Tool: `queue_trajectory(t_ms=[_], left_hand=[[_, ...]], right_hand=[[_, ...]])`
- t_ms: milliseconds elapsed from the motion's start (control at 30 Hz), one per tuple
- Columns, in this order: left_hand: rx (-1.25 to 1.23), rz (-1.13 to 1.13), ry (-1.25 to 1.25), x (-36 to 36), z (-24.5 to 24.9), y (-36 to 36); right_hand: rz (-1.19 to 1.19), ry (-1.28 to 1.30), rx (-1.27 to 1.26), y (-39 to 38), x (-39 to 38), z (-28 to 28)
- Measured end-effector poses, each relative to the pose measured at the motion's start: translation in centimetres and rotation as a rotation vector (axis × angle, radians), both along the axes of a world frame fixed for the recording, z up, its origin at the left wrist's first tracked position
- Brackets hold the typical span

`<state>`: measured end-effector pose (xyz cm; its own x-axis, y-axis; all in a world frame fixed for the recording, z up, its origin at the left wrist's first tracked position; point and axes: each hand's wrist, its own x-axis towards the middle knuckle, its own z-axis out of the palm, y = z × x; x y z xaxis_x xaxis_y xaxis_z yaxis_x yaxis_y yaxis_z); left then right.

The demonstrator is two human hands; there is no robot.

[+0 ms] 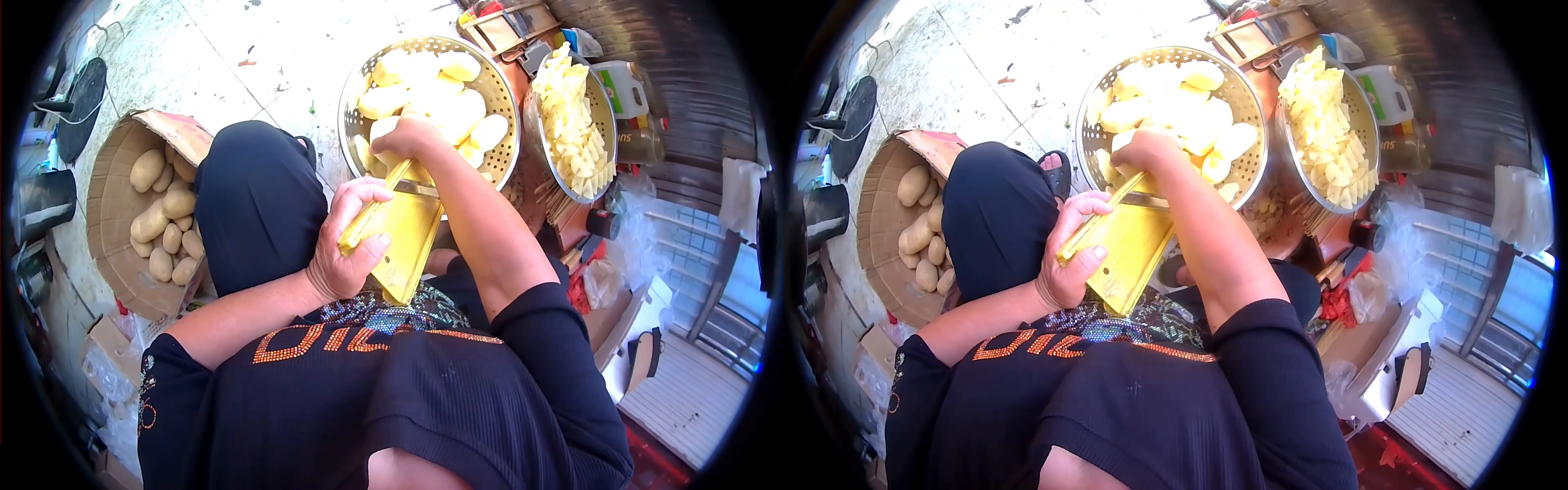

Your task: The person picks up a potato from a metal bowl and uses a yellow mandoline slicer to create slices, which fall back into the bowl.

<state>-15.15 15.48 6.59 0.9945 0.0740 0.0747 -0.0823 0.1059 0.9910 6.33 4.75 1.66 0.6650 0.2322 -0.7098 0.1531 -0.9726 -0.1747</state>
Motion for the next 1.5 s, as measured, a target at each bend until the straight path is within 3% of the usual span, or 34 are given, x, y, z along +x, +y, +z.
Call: queue_trajectory(t_ms=[233,300,333,400,433,467,533,633,900,1067,1133,1200,1500], left_hand=[[0.140,-0.065,-0.064,-0.2,0.8,-0.2],[0.142,0.003,-0.052,-0.1,0.6,-0.2],[0.144,-0.001,-0.055,-0.2,0.3,-0.4],[-0.284,0.062,0.140,-0.4,-0.5,-0.9],[-0.231,0.049,0.124,-0.5,-0.7,-0.7],[-0.228,0.044,0.119,-0.4,-0.3,-0.8],[-0.674,0.056,0.262,-0.3,0.9,-0.8],[-0.714,0.069,0.270,-0.2,0.9,-0.5],[-0.655,0.020,0.256,-0.2,0.6,-0.5],[-0.576,0.005,0.215,-0.2,0.4,-1.1],[-0.589,0.016,0.209,0.0,0.5,-1.2],[-0.594,0.010,0.206,0.0,0.7,-1.3],[-0.596,-0.016,0.228,-0.1,0.3,-0.7]], right_hand=[[-0.222,-0.092,0.231,-1.7,-1.4,0.0],[-0.329,-0.184,0.514,-2.0,-2.2,0.4],[-0.333,-0.187,0.516,-2.2,-2.2,0.6],[-0.608,-0.149,0.955,-2.2,-2.4,2.1],[-0.700,-0.039,1.153,-2.6,-2.2,2.5],[-0.795,0.033,1.221,-3.1,-2.0,3.2],[-0.783,0.146,1.377,-5.0,-2.3,4.6],[-0.805,0.268,1.393,-8.4,-4.7,6.9],[-0.939,0.176,1.103,-15.1,-10.6,4.0],[-0.496,0.012,0.865,-15.0,-10.2,7.3],[-0.431,-0.002,0.775,-14.3,-9.8,9.3],[-0.122,-0.219,0.661,-14.0,-8.9,9.4],[-0.373,-0.018,0.963,-11.7,-8.7,8.4]])
